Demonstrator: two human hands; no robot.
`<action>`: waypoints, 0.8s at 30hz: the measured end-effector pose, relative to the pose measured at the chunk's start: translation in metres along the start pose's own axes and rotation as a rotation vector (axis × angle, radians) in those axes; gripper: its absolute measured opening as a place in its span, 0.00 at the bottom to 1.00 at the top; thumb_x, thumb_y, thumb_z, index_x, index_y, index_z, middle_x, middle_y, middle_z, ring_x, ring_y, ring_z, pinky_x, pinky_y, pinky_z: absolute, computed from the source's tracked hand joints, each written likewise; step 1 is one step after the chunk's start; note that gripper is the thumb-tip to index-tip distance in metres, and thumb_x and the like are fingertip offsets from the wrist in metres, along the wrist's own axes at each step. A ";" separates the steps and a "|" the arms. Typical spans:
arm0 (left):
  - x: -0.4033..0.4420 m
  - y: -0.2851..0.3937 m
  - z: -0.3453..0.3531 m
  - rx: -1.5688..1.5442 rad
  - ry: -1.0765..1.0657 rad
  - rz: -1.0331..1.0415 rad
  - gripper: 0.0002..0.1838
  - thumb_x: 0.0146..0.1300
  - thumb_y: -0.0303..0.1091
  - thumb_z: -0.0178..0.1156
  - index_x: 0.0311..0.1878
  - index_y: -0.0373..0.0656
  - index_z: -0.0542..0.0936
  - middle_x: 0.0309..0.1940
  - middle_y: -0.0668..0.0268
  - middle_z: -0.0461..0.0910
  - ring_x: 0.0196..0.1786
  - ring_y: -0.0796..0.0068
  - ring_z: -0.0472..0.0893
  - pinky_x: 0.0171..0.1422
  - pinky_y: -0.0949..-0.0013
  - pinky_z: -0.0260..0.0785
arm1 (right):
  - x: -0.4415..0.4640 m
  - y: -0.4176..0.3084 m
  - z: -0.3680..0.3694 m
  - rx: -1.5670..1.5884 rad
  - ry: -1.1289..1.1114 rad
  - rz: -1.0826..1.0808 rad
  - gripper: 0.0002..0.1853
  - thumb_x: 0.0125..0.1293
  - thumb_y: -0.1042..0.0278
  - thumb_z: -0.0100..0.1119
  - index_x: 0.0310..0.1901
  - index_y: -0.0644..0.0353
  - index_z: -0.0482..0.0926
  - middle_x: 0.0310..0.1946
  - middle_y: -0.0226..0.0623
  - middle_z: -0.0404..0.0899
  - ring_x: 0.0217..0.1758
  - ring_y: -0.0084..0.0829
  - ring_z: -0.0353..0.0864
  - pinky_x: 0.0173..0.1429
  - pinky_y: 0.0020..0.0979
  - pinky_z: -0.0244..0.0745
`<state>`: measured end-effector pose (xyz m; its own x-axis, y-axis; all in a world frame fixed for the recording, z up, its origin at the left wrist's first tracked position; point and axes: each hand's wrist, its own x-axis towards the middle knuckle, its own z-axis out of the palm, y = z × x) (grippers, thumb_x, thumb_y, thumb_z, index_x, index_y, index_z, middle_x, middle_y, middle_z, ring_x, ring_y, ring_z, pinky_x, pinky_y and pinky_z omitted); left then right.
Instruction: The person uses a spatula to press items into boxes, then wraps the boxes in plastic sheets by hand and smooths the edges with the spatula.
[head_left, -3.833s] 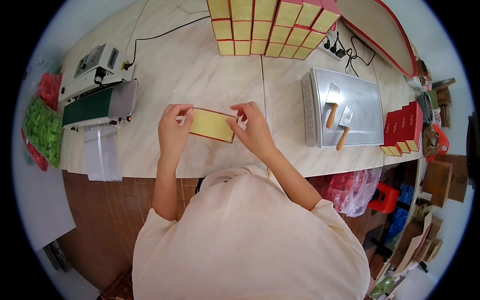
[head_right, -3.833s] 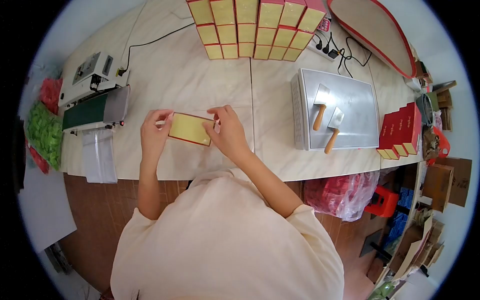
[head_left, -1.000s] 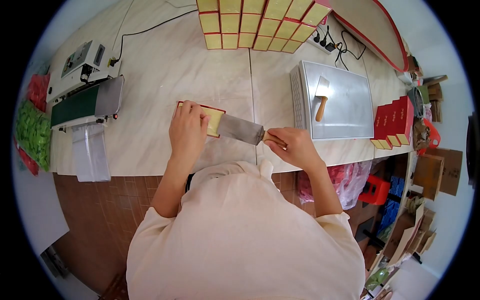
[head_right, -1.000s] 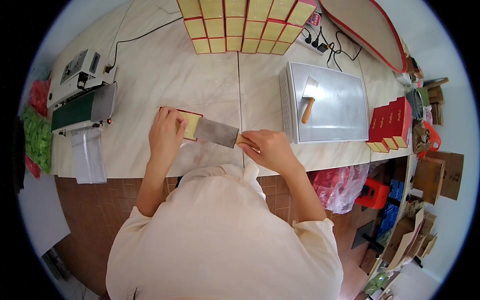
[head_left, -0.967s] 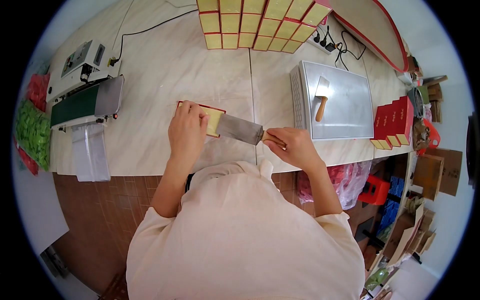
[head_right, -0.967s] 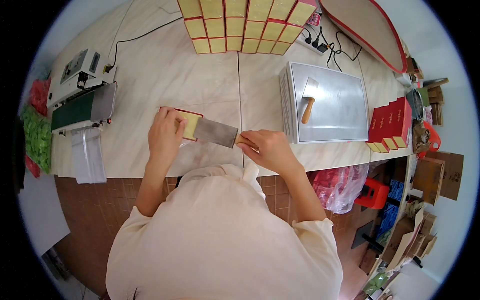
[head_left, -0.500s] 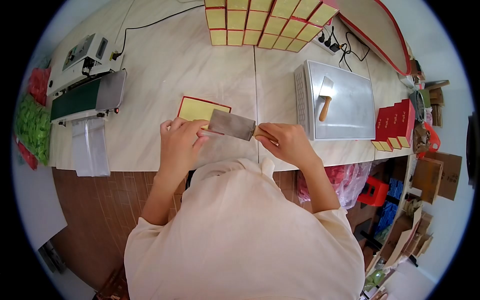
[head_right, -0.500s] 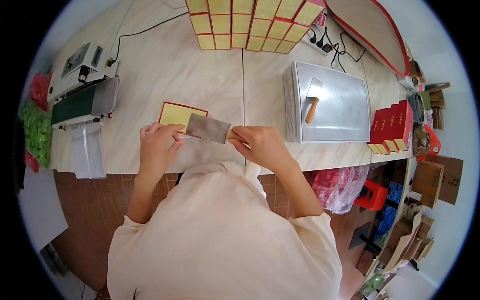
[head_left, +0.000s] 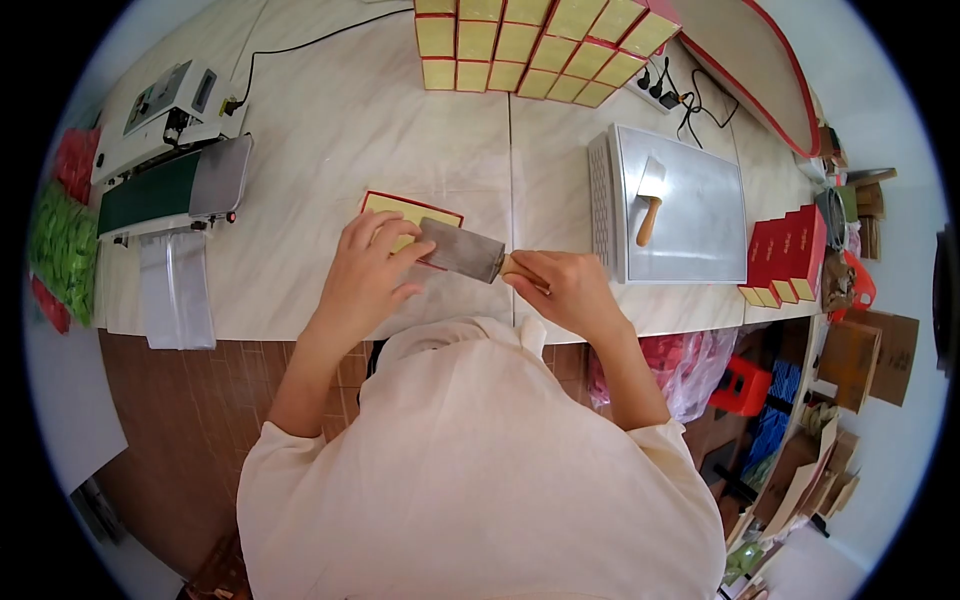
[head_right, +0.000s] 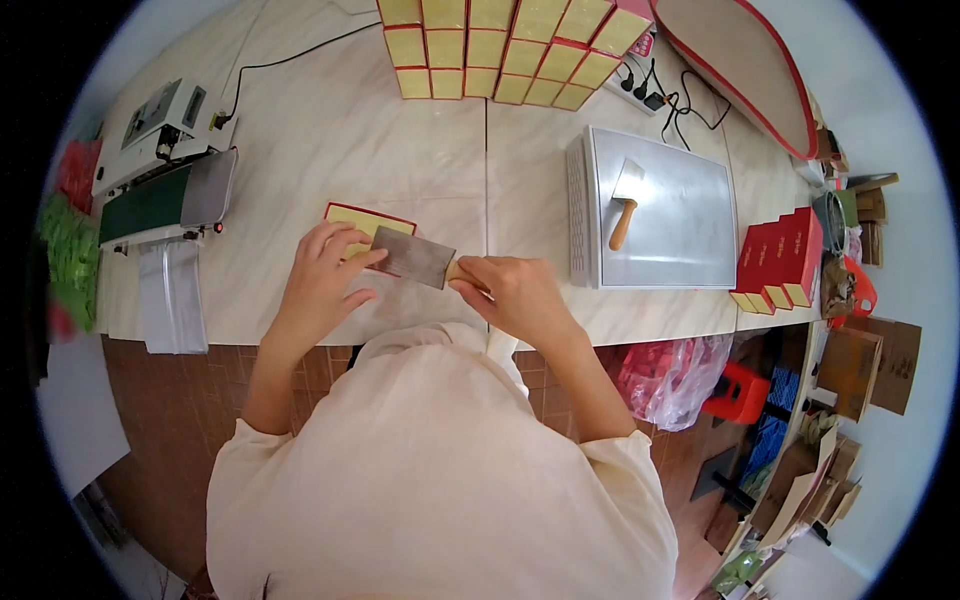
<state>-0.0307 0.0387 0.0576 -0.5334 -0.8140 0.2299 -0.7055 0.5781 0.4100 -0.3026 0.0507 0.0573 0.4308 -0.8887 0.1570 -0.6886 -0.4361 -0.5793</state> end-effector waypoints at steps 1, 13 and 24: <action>0.000 -0.001 0.002 0.000 0.002 -0.002 0.21 0.45 0.29 0.73 0.46 0.47 0.83 0.52 0.69 0.74 0.61 0.63 0.70 0.65 0.56 0.62 | 0.001 -0.001 0.000 -0.001 -0.002 -0.002 0.09 0.63 0.62 0.64 0.31 0.57 0.78 0.20 0.34 0.78 0.22 0.39 0.76 0.25 0.37 0.68; 0.011 -0.022 -0.002 -0.072 0.107 0.014 0.07 0.51 0.30 0.70 0.30 0.44 0.81 0.34 0.70 0.78 0.44 0.65 0.78 0.56 0.60 0.66 | 0.007 0.005 0.010 -0.024 0.068 -0.093 0.09 0.67 0.61 0.62 0.35 0.57 0.81 0.18 0.33 0.76 0.19 0.37 0.75 0.23 0.35 0.66; 0.016 -0.021 0.015 -0.002 0.250 -0.046 0.09 0.51 0.33 0.71 0.28 0.44 0.78 0.31 0.69 0.77 0.41 0.64 0.77 0.52 0.61 0.66 | -0.002 -0.008 0.007 -0.197 0.089 -0.186 0.09 0.64 0.60 0.65 0.33 0.55 0.80 0.16 0.28 0.71 0.18 0.30 0.73 0.22 0.33 0.65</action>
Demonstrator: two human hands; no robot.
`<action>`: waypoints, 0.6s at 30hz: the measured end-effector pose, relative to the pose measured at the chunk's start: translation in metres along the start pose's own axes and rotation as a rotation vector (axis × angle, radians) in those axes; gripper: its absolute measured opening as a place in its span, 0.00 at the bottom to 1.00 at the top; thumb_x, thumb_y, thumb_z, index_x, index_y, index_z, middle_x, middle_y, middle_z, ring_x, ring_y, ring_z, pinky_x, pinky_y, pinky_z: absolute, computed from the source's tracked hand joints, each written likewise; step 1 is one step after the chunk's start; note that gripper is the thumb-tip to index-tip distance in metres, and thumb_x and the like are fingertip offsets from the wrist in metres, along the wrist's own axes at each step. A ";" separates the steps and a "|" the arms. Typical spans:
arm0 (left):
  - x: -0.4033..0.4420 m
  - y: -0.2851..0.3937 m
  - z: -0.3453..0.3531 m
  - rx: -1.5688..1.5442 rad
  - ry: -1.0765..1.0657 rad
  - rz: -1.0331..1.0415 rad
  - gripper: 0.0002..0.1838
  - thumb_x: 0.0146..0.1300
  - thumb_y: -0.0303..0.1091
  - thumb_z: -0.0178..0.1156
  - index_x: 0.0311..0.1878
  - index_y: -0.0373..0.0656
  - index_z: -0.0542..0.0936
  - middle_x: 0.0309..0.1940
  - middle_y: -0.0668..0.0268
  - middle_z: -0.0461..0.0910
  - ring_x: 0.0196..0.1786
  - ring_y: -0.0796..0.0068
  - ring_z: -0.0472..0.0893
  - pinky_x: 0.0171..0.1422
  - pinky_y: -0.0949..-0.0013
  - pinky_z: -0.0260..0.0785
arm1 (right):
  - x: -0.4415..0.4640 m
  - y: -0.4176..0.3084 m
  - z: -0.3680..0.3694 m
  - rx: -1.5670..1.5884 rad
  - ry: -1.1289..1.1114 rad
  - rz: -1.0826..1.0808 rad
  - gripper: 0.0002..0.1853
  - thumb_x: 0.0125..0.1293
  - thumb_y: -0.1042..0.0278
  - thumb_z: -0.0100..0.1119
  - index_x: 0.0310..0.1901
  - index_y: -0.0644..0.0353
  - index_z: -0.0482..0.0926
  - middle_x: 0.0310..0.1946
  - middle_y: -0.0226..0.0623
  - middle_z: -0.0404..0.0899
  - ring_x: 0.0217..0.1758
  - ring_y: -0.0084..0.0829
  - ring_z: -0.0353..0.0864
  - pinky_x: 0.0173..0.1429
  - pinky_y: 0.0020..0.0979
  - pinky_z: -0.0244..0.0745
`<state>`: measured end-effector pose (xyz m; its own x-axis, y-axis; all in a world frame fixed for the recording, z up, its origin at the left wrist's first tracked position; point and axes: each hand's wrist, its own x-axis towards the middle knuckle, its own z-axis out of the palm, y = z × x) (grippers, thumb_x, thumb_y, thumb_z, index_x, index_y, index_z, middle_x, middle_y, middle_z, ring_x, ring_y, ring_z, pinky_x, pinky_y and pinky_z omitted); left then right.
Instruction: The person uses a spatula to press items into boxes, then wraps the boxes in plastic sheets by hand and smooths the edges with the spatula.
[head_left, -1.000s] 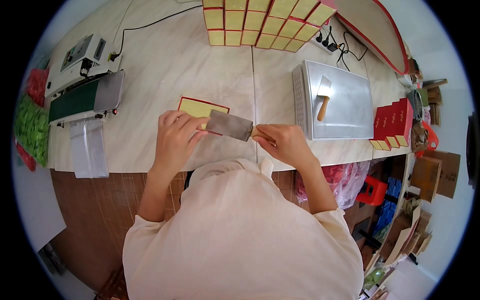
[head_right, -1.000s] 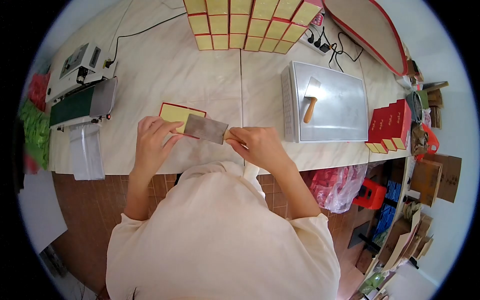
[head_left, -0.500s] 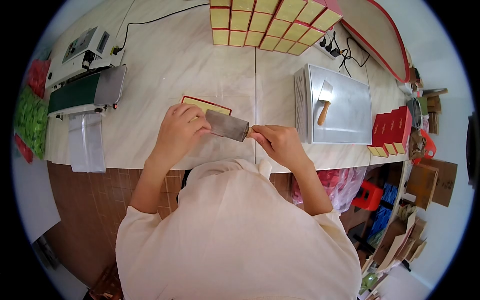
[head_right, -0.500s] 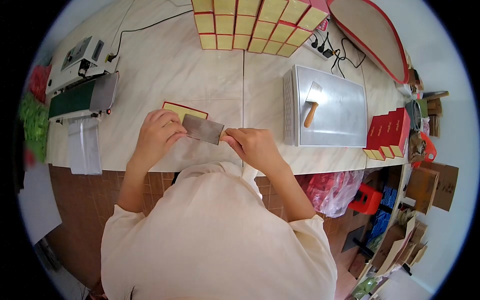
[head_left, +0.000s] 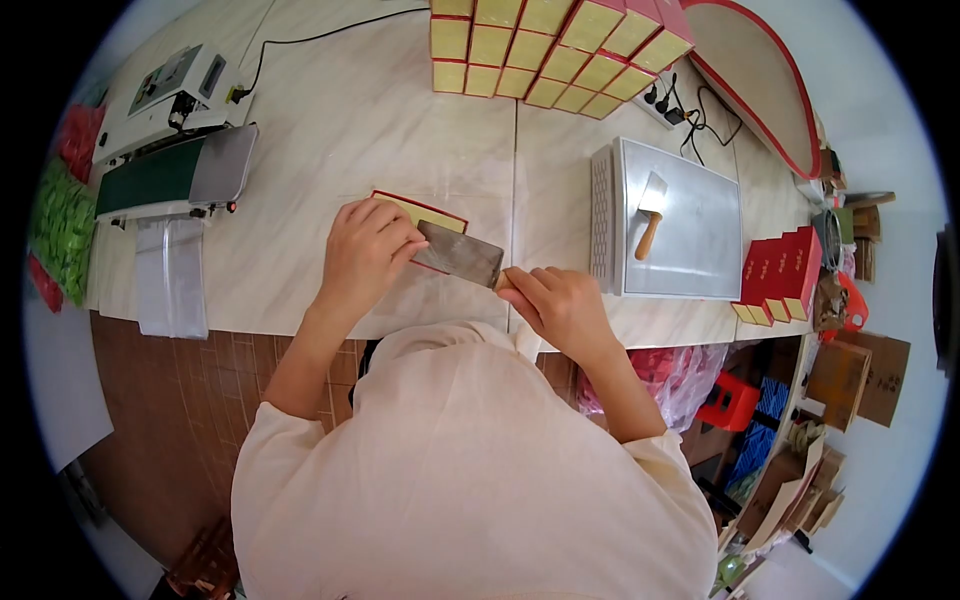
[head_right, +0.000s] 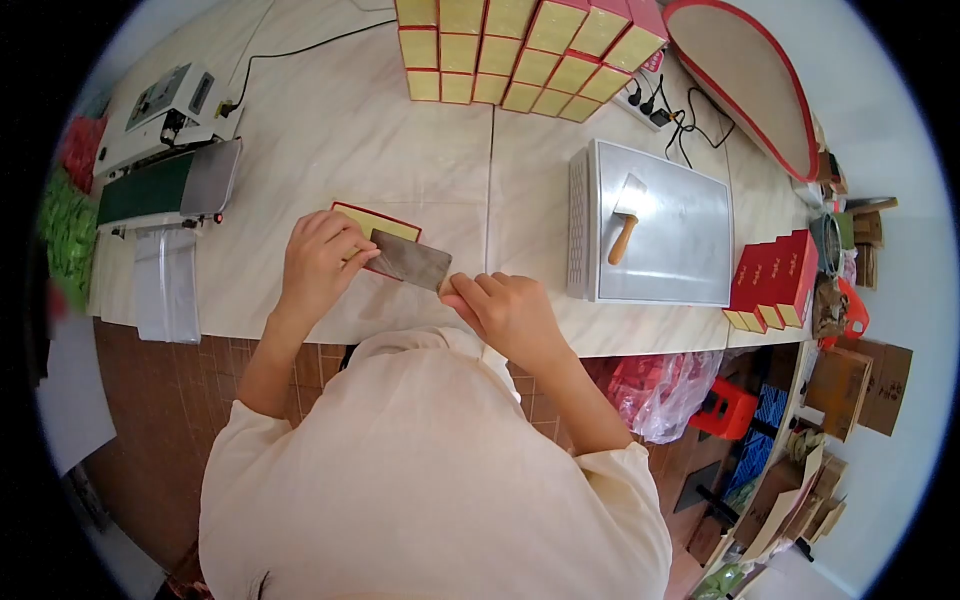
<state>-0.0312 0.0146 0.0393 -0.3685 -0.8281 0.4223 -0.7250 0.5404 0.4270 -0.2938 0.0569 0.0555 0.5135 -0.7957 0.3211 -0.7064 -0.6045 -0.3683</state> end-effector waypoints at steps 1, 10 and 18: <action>-0.001 0.000 -0.001 0.004 0.002 -0.006 0.09 0.51 0.33 0.71 0.28 0.44 0.78 0.31 0.69 0.77 0.41 0.64 0.77 0.52 0.61 0.66 | -0.001 -0.001 -0.001 0.004 -0.002 -0.007 0.09 0.64 0.60 0.65 0.33 0.55 0.80 0.16 0.28 0.71 0.18 0.30 0.73 0.22 0.33 0.65; -0.002 -0.004 0.001 -0.030 -0.018 -0.047 0.04 0.52 0.29 0.68 0.30 0.44 0.81 0.34 0.69 0.77 0.46 0.66 0.77 0.56 0.59 0.67 | -0.028 0.014 -0.039 0.105 -0.019 0.193 0.09 0.62 0.63 0.67 0.35 0.59 0.84 0.21 0.32 0.79 0.21 0.34 0.77 0.25 0.32 0.69; 0.005 -0.011 0.008 0.016 -0.068 0.047 0.05 0.49 0.28 0.69 0.30 0.45 0.82 0.37 0.70 0.78 0.49 0.66 0.77 0.58 0.59 0.66 | -0.023 0.005 -0.010 0.363 0.016 0.218 0.08 0.62 0.64 0.67 0.35 0.61 0.84 0.24 0.37 0.83 0.22 0.36 0.79 0.26 0.32 0.71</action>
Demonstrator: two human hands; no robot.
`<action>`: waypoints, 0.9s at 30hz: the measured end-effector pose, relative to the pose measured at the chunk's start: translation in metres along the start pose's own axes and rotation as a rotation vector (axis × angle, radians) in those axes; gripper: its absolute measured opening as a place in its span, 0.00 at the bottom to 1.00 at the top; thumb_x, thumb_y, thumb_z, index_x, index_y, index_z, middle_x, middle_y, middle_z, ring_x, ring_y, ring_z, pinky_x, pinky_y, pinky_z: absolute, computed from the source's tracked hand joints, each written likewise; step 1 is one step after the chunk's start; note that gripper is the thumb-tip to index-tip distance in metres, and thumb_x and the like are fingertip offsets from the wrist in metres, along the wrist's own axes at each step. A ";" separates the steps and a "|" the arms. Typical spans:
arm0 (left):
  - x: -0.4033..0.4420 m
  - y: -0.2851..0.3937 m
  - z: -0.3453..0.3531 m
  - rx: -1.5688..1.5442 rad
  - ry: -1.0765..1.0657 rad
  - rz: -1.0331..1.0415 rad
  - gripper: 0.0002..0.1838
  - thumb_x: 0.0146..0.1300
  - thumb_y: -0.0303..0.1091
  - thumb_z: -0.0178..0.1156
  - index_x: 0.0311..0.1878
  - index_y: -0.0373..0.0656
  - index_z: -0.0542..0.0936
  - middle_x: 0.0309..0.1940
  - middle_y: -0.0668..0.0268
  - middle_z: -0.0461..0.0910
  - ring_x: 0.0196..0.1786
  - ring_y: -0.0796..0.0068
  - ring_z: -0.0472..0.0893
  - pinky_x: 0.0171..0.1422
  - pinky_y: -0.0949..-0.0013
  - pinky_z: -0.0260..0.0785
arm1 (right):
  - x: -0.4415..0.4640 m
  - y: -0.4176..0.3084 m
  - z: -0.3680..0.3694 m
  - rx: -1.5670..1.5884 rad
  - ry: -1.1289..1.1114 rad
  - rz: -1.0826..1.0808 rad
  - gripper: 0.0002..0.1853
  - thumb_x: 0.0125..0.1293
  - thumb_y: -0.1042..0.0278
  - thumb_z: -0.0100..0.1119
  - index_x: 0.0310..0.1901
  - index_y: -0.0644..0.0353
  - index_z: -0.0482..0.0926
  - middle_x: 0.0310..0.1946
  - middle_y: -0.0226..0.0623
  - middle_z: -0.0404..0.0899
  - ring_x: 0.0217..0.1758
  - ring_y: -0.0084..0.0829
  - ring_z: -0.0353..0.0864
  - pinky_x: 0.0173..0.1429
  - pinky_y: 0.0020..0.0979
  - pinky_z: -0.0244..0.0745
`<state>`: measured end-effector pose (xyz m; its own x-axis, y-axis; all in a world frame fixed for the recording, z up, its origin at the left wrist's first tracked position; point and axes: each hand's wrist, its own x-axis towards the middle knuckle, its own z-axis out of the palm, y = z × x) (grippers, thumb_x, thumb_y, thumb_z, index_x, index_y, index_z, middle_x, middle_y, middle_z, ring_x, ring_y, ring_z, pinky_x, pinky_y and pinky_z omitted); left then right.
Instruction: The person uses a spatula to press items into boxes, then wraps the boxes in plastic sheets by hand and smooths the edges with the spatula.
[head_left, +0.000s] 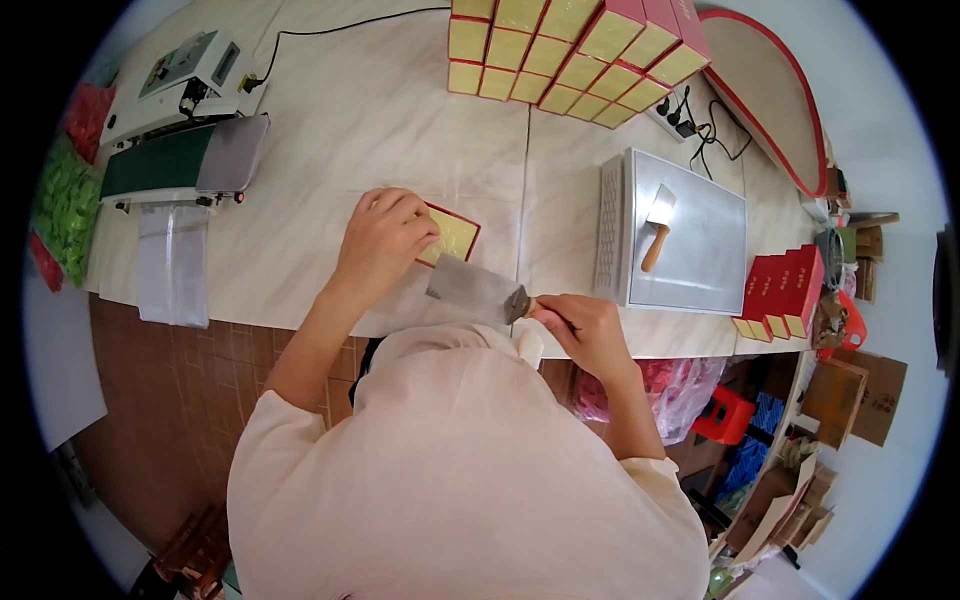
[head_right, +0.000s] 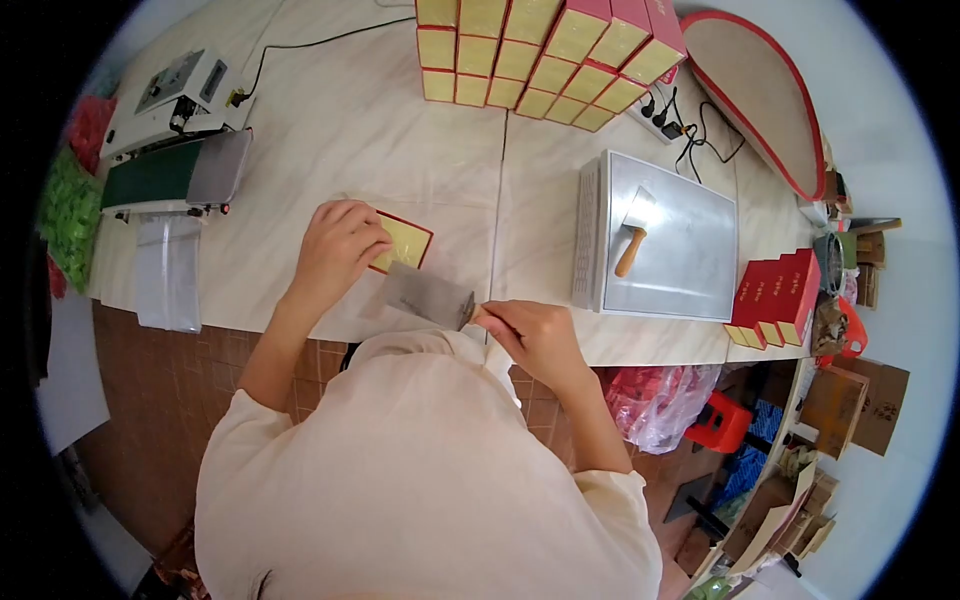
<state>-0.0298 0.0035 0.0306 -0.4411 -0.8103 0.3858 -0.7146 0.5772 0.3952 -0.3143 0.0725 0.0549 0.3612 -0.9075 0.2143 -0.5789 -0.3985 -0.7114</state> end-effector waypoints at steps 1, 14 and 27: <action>-0.002 -0.002 0.004 0.004 0.000 0.001 0.05 0.49 0.28 0.69 0.30 0.45 0.82 0.37 0.70 0.78 0.49 0.66 0.77 0.58 0.59 0.66 | 0.002 -0.001 0.003 -0.005 -0.031 -0.012 0.08 0.63 0.64 0.67 0.35 0.61 0.84 0.24 0.37 0.83 0.22 0.36 0.79 0.26 0.32 0.71; 0.005 -0.001 0.001 0.012 0.048 -0.043 0.06 0.54 0.27 0.67 0.36 0.46 0.82 0.37 0.69 0.78 0.49 0.64 0.78 0.58 0.60 0.67 | 0.030 0.008 0.012 -0.178 0.046 -0.065 0.10 0.65 0.61 0.64 0.34 0.59 0.83 0.21 0.35 0.80 0.21 0.36 0.77 0.24 0.35 0.69; 0.041 -0.006 -0.003 -0.030 -0.087 0.098 0.07 0.56 0.31 0.67 0.37 0.44 0.80 0.39 0.70 0.79 0.50 0.66 0.77 0.66 0.58 0.64 | 0.047 0.009 0.015 -0.231 0.028 -0.024 0.14 0.66 0.54 0.62 0.32 0.56 0.83 0.19 0.33 0.78 0.20 0.36 0.77 0.23 0.35 0.68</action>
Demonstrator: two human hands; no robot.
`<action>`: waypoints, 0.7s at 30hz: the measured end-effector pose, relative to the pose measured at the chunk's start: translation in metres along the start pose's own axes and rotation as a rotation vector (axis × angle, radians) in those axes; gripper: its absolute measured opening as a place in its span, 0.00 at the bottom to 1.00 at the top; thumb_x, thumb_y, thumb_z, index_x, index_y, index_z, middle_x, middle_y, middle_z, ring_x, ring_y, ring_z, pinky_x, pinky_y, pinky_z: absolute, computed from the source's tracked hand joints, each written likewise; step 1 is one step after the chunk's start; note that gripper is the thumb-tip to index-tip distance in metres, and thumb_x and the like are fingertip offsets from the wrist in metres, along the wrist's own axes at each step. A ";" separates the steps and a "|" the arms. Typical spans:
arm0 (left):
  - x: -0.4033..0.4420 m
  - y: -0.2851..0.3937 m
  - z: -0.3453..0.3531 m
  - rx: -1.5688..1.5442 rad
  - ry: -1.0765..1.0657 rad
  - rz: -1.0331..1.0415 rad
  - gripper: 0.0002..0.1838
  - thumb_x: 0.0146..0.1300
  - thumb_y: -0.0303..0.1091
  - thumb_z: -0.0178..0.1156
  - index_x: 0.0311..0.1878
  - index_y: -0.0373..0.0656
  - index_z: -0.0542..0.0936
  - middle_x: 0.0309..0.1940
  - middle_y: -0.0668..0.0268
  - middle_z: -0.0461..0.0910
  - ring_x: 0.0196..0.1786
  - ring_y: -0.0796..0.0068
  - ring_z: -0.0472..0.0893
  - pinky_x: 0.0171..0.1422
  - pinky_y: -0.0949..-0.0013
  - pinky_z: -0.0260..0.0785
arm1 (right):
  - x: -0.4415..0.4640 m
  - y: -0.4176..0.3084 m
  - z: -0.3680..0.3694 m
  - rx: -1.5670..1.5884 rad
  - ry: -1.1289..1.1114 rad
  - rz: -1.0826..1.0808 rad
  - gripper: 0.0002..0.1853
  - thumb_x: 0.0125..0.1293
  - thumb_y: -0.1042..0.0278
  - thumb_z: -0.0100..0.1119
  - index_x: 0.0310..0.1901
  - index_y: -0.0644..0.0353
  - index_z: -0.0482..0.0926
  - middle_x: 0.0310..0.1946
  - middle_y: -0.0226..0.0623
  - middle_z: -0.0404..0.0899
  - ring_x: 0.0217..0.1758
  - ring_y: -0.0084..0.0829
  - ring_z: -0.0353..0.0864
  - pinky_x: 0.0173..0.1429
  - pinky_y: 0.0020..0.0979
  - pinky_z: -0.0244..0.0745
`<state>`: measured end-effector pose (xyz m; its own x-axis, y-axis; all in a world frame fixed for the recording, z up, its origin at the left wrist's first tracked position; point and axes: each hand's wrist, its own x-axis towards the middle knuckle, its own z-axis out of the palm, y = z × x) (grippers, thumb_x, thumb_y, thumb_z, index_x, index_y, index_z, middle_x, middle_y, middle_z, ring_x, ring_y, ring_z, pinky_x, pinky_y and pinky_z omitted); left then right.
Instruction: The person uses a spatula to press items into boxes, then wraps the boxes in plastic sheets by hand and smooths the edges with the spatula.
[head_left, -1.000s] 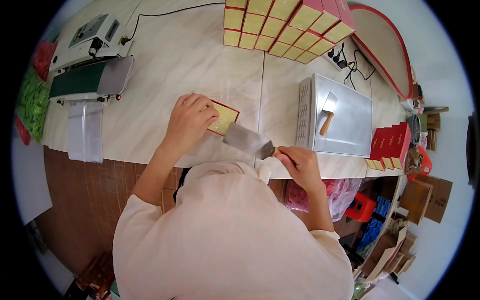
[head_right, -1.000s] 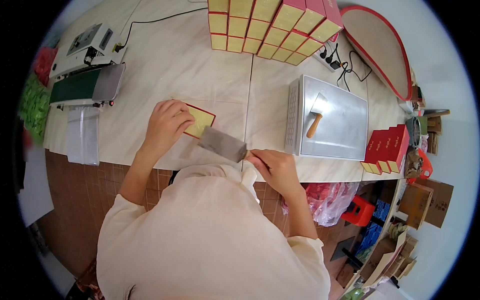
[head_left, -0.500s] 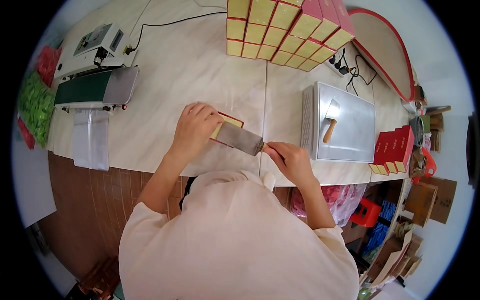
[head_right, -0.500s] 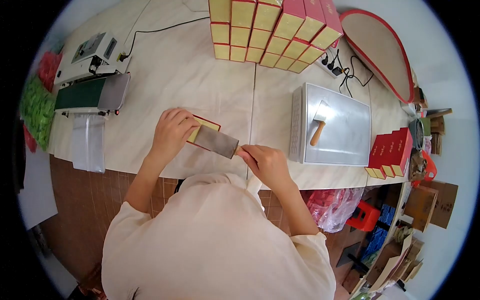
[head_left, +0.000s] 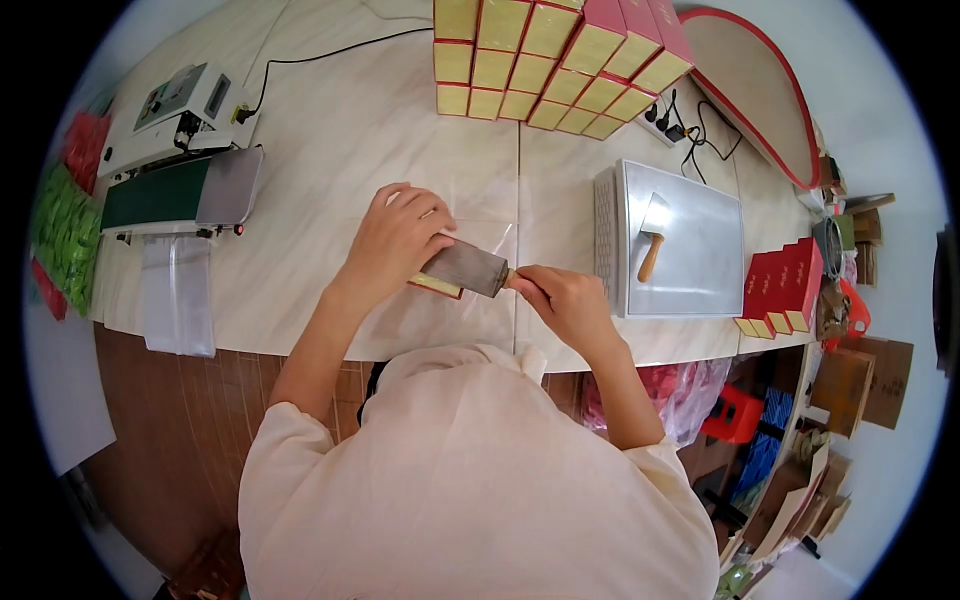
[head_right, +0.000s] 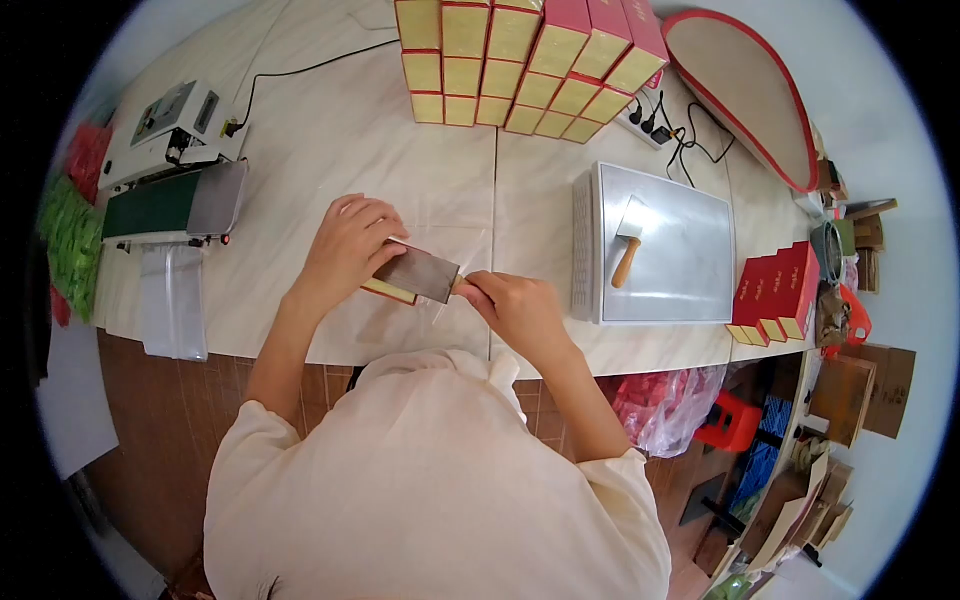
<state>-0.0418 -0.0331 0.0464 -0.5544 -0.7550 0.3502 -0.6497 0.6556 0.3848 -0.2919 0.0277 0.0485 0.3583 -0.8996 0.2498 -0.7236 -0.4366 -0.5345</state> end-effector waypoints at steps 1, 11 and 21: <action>0.000 -0.001 -0.001 -0.003 -0.003 0.005 0.07 0.56 0.31 0.67 0.37 0.44 0.80 0.39 0.70 0.79 0.50 0.66 0.77 0.66 0.58 0.64 | 0.000 0.000 0.000 0.003 -0.012 0.015 0.14 0.67 0.54 0.62 0.32 0.56 0.83 0.18 0.33 0.77 0.20 0.36 0.77 0.23 0.34 0.67; -0.019 -0.005 0.005 -0.001 -0.046 0.143 0.05 0.52 0.27 0.64 0.28 0.44 0.75 0.32 0.70 0.77 0.43 0.68 0.78 0.60 0.59 0.67 | 0.001 -0.004 -0.002 -0.017 -0.042 0.066 0.17 0.67 0.51 0.60 0.29 0.56 0.82 0.18 0.35 0.77 0.19 0.40 0.75 0.22 0.36 0.66; -0.041 -0.007 -0.033 0.006 0.178 -0.178 0.21 0.66 0.41 0.60 0.60 0.45 0.77 0.58 0.59 0.78 0.66 0.57 0.72 0.73 0.54 0.57 | -0.030 0.025 -0.031 0.348 -0.074 0.262 0.11 0.71 0.62 0.58 0.39 0.59 0.85 0.20 0.40 0.78 0.20 0.32 0.73 0.27 0.29 0.67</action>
<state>0.0023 -0.0064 0.0574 -0.3312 -0.8439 0.4222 -0.7323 0.5120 0.4489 -0.3391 0.0435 0.0527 0.2394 -0.9707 0.0179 -0.5588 -0.1529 -0.8151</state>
